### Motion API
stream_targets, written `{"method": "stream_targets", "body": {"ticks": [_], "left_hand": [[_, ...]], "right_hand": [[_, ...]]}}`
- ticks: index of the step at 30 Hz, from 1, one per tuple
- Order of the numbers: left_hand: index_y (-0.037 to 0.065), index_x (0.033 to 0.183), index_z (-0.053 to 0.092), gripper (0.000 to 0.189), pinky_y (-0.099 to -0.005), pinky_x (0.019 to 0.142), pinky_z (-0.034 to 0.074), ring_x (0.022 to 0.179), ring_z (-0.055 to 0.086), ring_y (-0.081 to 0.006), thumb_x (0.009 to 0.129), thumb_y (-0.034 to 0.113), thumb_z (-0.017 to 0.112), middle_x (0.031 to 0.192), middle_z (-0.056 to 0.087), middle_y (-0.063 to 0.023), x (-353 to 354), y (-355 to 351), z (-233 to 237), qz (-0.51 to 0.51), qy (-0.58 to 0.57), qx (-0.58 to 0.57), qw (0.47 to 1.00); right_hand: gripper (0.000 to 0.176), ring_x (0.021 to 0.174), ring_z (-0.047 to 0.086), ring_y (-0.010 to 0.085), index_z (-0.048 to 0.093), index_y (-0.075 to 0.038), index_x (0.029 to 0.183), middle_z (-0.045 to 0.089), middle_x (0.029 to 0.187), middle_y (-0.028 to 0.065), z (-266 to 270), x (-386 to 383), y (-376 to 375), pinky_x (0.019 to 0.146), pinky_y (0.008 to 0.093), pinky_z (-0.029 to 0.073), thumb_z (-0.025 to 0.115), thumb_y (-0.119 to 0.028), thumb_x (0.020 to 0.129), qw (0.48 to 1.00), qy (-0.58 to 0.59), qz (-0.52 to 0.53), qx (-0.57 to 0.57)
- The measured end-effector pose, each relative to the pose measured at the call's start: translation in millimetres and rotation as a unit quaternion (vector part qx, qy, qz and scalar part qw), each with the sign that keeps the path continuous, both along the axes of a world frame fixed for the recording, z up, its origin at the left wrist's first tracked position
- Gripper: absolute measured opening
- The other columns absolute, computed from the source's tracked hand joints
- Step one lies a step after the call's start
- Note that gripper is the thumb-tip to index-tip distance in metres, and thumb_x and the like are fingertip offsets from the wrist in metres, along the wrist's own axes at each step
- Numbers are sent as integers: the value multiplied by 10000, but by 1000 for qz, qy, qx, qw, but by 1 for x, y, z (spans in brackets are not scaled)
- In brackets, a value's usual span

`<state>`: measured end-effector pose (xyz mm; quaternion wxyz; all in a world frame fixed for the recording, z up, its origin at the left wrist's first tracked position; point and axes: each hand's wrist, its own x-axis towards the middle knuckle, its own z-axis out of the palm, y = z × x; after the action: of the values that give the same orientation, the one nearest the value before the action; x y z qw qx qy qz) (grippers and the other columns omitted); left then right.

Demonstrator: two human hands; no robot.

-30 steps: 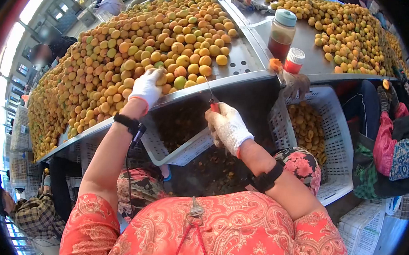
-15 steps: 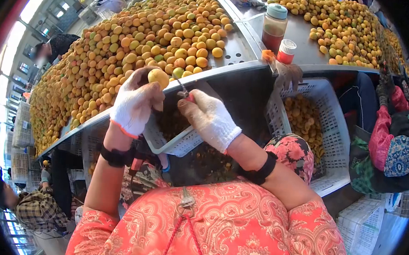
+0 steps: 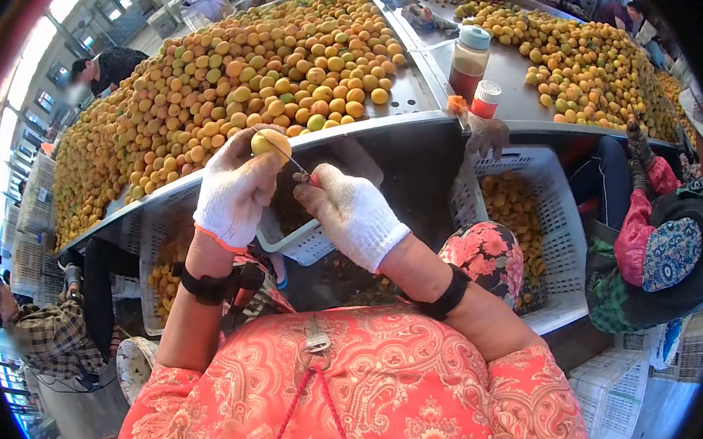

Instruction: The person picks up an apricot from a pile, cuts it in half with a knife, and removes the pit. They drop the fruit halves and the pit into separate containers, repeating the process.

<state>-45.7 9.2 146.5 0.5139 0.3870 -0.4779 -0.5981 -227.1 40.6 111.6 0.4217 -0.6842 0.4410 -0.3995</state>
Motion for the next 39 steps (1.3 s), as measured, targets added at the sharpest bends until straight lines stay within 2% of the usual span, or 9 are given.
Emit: {"method": "stream_targets", "body": {"ticks": [11, 20, 22, 25, 29, 33, 34, 35, 39], "left_hand": [[-15, 1203, 582, 397, -167, 511, 357, 619, 477, -28, 832, 55, 704, 889, 609, -16, -13, 12, -3, 17, 48, -15, 999], [5, 1204, 596, 364, -182, 539, 370, 626, 476, -30, 859, 84, 680, 951, 622, -30, -7, 9, -7, 9, -62, -62, 996], [40, 1192, 595, 327, -198, 499, 355, 567, 444, -41, 917, 193, 684, 895, 628, -32, -9, 7, -19, -37, 131, -1, 991], [66, 1140, 596, 323, -199, 459, 333, 519, 416, -52, 962, 331, 652, 833, 628, -26, -24, 10, -29, 1, 219, 92, 971], [90, 1078, 600, 329, -212, 449, 357, 515, 463, -49, 980, 403, 612, 803, 628, -6, -24, 8, -34, -3, 115, 57, 992], [69, 1097, 605, 282, -225, 596, 467, 707, 589, -86, 1012, 335, 574, 883, 664, -43, -44, 16, -28, 39, 80, 7, 996], [32, 1181, 566, 407, -301, 784, 551, 838, 651, -180, 1013, 402, 550, 1021, 667, -133, -33, 9, -40, -11, 68, -15, 997], [32, 1181, 566, 407, -301, 784, 551, 838, 651, -180, 1013, 402, 550, 1021, 667, -133, -33, 6, -53, -12, 68, -14, 998], [43, 1176, 567, 519, -347, 833, 558, 932, 676, -268, 985, 525, 534, 1061, 681, -132, -52, 8, -52, 75, 178, 174, 966]], "right_hand": [[258, 714, 643, 429, 499, -21, 951, 613, 688, 222, -11, 4, 10, 593, 465, 477, 557, -269, 995, 997, 37, -31, -67], [258, 739, 639, 441, 496, -15, 960, 614, 702, 243, -16, 3, 11, 604, 487, 473, 547, -265, 996, 997, 61, -23, -40], [252, 752, 639, 444, 502, -14, 971, 620, 718, 249, -17, 6, 10, 614, 492, 476, 549, -260, 992, 997, 68, -33, -34], [241, 775, 639, 450, 514, -13, 996, 633, 750, 261, -27, 9, 6, 635, 504, 484, 553, -250, 984, 994, 74, -54, -52], [234, 803, 645, 451, 531, -6, 1026, 649, 790, 269, -25, 13, 6, 664, 512, 502, 547, -235, 979, 993, 56, -82, -57], [253, 806, 651, 448, 526, 6, 1038, 657, 801, 267, -30, 14, 6, 675, 515, 511, 535, -240, 981, 993, 38, -90, -67], [227, 817, 663, 429, 526, 6, 1055, 661, 812, 251, -32, 14, 7, 670, 489, 518, 533, -210, 983, 991, 64, -97, -70], [205, 827, 675, 411, 526, 5, 1072, 665, 822, 235, -35, 14, 8, 665, 464, 525, 530, -180, 985, 988, 91, -103, -72], [359, 877, 673, 417, 484, 8, 1276, 699, 926, 221, -42, 16, 1, 711, 472, 540, 545, -182, 977, 986, 109, -113, -56]]}}
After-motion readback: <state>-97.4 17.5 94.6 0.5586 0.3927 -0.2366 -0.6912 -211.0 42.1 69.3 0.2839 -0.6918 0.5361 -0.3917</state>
